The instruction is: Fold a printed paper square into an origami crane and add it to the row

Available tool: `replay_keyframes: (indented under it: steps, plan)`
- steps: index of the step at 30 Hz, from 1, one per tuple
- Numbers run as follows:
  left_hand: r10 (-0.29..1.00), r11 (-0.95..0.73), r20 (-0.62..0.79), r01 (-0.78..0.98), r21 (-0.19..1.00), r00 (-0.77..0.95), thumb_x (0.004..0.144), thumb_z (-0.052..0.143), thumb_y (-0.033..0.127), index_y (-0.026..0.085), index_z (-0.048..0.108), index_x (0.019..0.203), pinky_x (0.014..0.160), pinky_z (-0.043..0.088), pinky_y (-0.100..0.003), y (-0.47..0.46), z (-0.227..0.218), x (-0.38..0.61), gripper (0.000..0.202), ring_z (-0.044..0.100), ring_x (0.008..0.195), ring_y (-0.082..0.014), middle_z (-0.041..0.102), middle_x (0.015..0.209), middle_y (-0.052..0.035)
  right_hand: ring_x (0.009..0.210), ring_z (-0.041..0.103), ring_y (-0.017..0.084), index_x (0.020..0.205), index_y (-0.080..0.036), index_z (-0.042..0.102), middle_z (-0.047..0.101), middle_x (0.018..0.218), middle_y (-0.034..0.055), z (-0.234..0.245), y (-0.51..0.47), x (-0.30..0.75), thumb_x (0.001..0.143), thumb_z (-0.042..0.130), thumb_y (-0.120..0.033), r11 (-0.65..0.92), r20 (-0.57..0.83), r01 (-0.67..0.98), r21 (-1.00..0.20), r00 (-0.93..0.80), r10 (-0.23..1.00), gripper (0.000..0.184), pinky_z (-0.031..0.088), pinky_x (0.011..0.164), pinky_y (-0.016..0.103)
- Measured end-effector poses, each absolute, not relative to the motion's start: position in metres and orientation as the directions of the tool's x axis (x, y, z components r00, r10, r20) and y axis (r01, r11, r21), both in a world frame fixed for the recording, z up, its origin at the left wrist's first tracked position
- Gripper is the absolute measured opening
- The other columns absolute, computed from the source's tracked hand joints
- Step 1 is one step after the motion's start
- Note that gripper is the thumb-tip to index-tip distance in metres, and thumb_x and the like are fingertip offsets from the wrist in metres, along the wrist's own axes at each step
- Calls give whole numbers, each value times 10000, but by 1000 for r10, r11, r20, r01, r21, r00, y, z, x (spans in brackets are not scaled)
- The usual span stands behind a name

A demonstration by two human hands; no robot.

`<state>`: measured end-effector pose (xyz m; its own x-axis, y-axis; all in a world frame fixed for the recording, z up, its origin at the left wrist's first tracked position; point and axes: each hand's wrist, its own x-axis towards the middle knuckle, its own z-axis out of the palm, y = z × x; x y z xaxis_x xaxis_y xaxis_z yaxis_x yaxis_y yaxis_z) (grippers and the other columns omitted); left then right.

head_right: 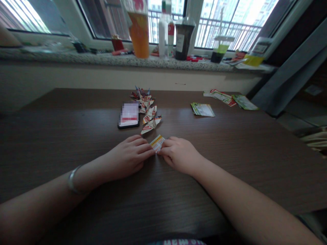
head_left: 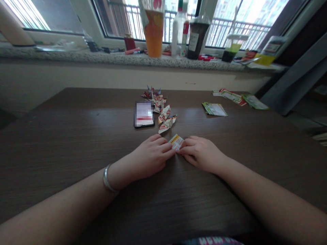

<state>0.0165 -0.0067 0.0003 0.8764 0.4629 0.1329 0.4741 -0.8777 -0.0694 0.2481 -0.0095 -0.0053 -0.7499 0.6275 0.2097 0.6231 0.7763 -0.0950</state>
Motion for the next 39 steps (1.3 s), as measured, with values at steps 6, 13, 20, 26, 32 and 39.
replay_keyframes:
  steps: [6, 13, 20, 26, 32, 39]
  plan:
    - [426, -891, 105, 437, -121, 898, 850, 541, 171, 192, 594, 1144, 932, 397, -394, -5, 4, 12, 299, 555, 961, -223, 649, 1041, -45, 849, 563, 172, 965, -235, 710, 671, 931, 36, -7, -9, 249, 932, 488, -249, 783, 214, 614, -104, -755, 620, 224, 433, 759, 298]
    - [420, -895, 102, 430, -117, 902, 818, 577, 167, 215, 647, 1067, 905, 415, -380, -2, 12, 5, 263, 570, 924, -218, 667, 982, -41, 859, 570, 166, 975, -236, 711, 676, 948, 32, -10, -8, 252, 920, 505, -229, 785, 209, 609, -115, -758, 618, 214, 437, 761, 289]
    - [437, -895, 74, 442, -60, 896, 801, 573, 125, 224, 677, 1015, 852, 441, -367, 1, 15, -1, 258, 574, 881, -209, 671, 949, -32, 879, 578, 166, 985, -231, 715, 682, 968, 42, -10, -9, 253, 923, 506, -232, 785, 215, 607, -123, -756, 619, 218, 444, 774, 286]
    - [459, -888, 26, 459, 4, 888, 791, 568, 107, 230, 702, 944, 856, 463, -377, 3, 17, -6, 238, 592, 870, -206, 671, 887, -29, 884, 579, 170, 1000, -236, 716, 684, 960, 38, -10, -8, 254, 930, 495, -240, 787, 212, 604, -125, -759, 616, 232, 449, 779, 293]
    - [475, -879, 1, 474, 42, 880, 781, 558, 94, 242, 718, 959, 811, 486, -356, 6, 20, -9, 281, 605, 852, -198, 682, 900, -30, 867, 577, 169, 991, -224, 718, 683, 958, 51, -13, -7, 256, 937, 483, -244, 802, 230, 586, -116, -769, 596, 242, 452, 758, 293]
    - [472, -875, -15, 471, 111, 881, 783, 558, 73, 236, 743, 882, 818, 507, -302, 10, 23, -15, 266, 628, 869, -170, 695, 988, -20, 853, 576, 171, 991, -229, 720, 684, 951, 49, -15, -8, 256, 941, 469, -242, 809, 233, 578, -111, -776, 586, 257, 453, 754, 298]
